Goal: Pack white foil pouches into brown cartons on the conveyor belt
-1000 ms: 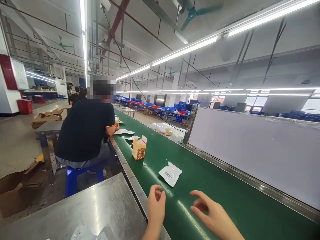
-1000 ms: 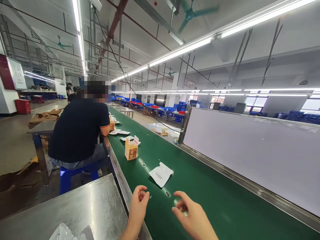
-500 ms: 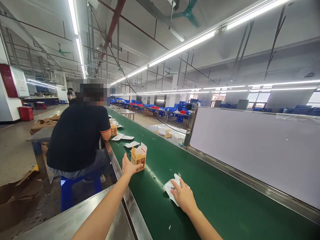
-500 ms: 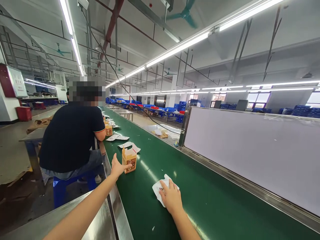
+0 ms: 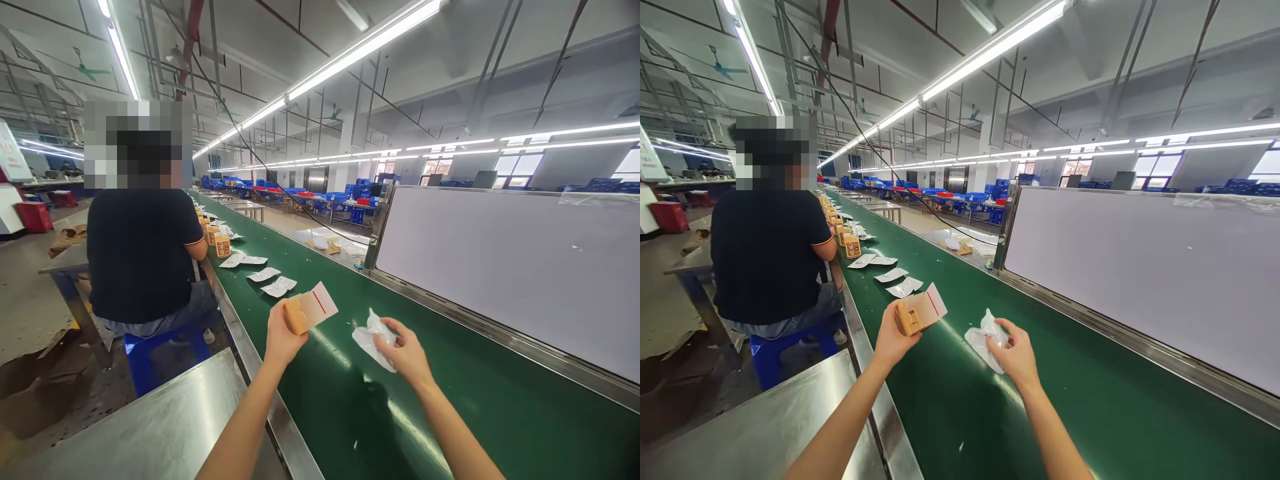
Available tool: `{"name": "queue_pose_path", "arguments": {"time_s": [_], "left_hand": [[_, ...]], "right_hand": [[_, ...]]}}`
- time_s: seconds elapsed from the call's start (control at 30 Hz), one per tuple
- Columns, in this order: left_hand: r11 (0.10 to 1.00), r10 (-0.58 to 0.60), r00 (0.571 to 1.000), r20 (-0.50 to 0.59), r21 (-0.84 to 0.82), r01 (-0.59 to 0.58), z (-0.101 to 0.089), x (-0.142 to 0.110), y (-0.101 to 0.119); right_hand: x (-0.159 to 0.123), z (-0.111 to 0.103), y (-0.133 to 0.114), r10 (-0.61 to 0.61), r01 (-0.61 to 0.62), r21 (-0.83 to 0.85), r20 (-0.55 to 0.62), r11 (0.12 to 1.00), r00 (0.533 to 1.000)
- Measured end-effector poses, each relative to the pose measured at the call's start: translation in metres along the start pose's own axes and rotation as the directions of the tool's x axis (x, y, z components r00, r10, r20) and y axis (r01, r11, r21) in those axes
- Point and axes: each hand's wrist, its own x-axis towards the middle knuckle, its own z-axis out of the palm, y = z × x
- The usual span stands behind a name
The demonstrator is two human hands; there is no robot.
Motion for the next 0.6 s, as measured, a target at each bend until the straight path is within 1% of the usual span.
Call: {"name": "queue_pose_path", "arguments": {"time_s": [0.03,0.07,0.1,0.13,0.17,0.2,0.23,0.27,0.3,0.37,0.4,0.47,0.5,0.53,0.57,0.6], "left_hand": [[0.999,0.036,0.999,0.008,-0.008,-0.036,0.001,-0.019,0.008],[0.998,0.061,0.998,0.016,-0.01,-0.061,0.003,-0.038,0.014],[0.997,0.08,0.997,0.022,-0.011,-0.08,0.004,-0.057,0.02],[0.995,0.095,0.995,0.027,-0.01,-0.095,0.006,-0.075,0.026],[0.995,0.102,0.994,0.031,-0.011,-0.102,0.007,-0.092,0.031],[0.995,0.104,0.994,0.034,-0.015,-0.103,0.008,-0.107,0.035],[0.994,0.105,0.994,0.032,-0.02,-0.104,0.008,-0.119,0.039],[0.994,0.107,0.994,0.025,-0.025,-0.106,0.007,-0.13,0.042],[0.993,0.112,0.993,0.021,-0.028,-0.112,0.007,-0.139,0.044],[0.986,0.166,0.986,0.024,-0.03,-0.165,0.006,-0.153,0.046],[0.978,0.208,0.978,0.032,-0.031,-0.207,0.006,-0.158,0.045],[0.954,0.298,0.953,0.057,-0.038,-0.296,0.006,-0.168,0.042],[0.944,0.331,0.941,0.07,-0.042,-0.328,0.007,-0.172,0.04],[0.935,0.353,0.932,0.082,-0.048,-0.351,0.007,-0.176,0.038],[0.929,0.37,0.924,0.094,-0.055,-0.366,0.008,-0.179,0.036],[0.924,0.383,0.918,0.102,-0.064,-0.378,0.008,-0.182,0.035]], "right_hand": [[-0.01,-0.017,-0.012,-0.041,0.043,0.071,-0.026,0.997,0.999],[-0.023,-0.034,-0.026,-0.104,0.112,0.135,-0.071,0.984,0.992],[-0.037,-0.05,-0.041,-0.192,0.217,0.198,-0.137,0.956,0.972],[-0.051,-0.064,-0.056,-0.296,0.339,0.203,-0.215,0.919,0.931],[-0.064,-0.076,-0.07,-0.404,0.448,0.155,-0.249,0.881,0.88],[-0.076,-0.084,-0.082,-0.509,0.541,0.089,-0.239,0.836,0.827],[-0.086,-0.09,-0.091,-0.598,0.609,0.012,-0.171,0.793,0.783],[-0.093,-0.094,-0.096,-0.661,0.659,-0.051,-0.07,0.751,0.747],[-0.099,-0.095,-0.099,-0.697,0.697,-0.094,0.04,0.711,0.716],[-0.107,-0.092,-0.099,-0.703,0.743,-0.142,0.246,0.654,0.667],[-0.11,-0.088,-0.098,-0.695,0.761,-0.145,0.327,0.632,0.64],[-0.117,-0.08,-0.097,-0.686,0.794,-0.102,0.445,0.6,0.575],[-0.12,-0.076,-0.097,-0.683,0.8,-0.074,0.478,0.596,0.553],[-0.124,-0.072,-0.097,-0.676,0.793,-0.06,0.487,0.606,0.553],[-0.126,-0.068,-0.096,-0.669,0.776,-0.069,0.463,0.627,0.581],[-0.128,-0.065,-0.094,-0.662,0.752,-0.104,0.405,0.651,0.63]]}}
